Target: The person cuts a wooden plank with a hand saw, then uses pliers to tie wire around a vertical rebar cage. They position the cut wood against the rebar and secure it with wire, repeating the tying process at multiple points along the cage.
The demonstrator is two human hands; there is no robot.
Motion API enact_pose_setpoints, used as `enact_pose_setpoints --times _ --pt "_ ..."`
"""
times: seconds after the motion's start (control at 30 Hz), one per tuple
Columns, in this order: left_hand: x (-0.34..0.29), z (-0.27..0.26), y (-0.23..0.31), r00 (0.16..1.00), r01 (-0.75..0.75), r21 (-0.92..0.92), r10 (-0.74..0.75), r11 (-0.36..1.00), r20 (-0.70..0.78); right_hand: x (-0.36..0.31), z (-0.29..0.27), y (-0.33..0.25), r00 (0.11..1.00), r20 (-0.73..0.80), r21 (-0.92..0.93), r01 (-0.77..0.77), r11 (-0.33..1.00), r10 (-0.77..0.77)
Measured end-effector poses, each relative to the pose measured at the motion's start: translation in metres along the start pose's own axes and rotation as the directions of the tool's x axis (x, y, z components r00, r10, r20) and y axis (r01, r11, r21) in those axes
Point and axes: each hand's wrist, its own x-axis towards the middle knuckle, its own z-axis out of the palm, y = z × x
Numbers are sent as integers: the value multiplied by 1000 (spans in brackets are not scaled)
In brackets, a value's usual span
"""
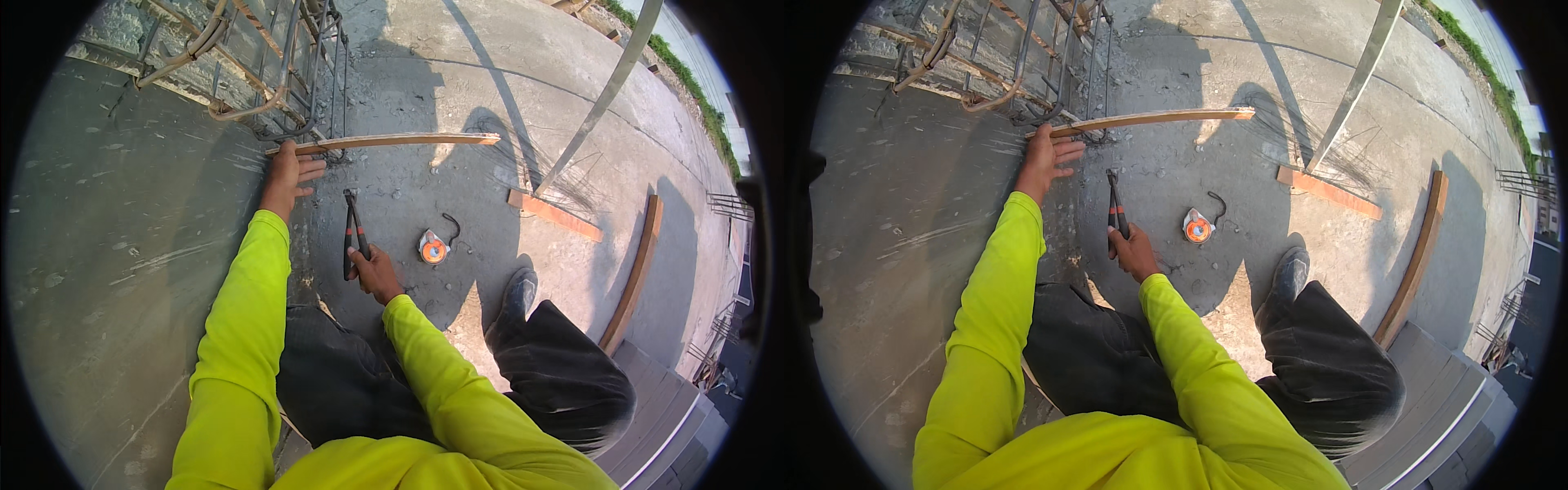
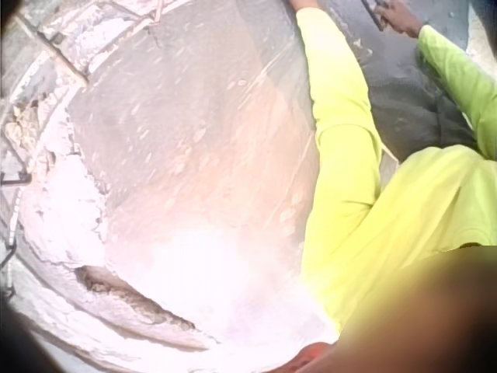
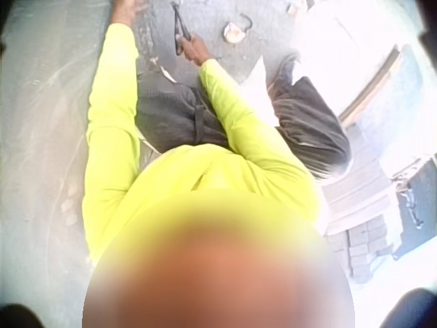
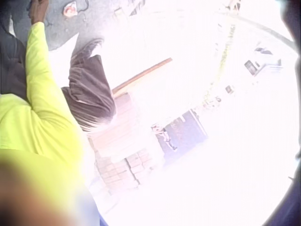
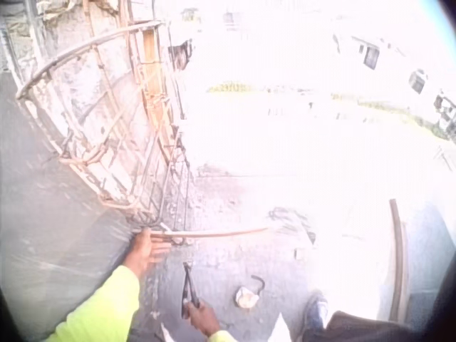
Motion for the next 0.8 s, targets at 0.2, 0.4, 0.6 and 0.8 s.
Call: enact_pose_setpoints --times 0.2,0.4,0.6,0.8 --pt "-2 3 -3 997 -53 -11 53 999 49 17 -12 -49 841 -251 -100 471 877 -480" --pt "-10 1 1 999 -29 31 29 999 29 57 7 -142 808 -91 -144 567 811 -582" --pt "-13 2 3 999 -26 13 25 1000 45 68 21 -137 869 -27 172 490 854 -493" --pt "-10 2 0 999 -24 -13 24 1000 27 81 31 -119 948 -28 511 286 811 -317"
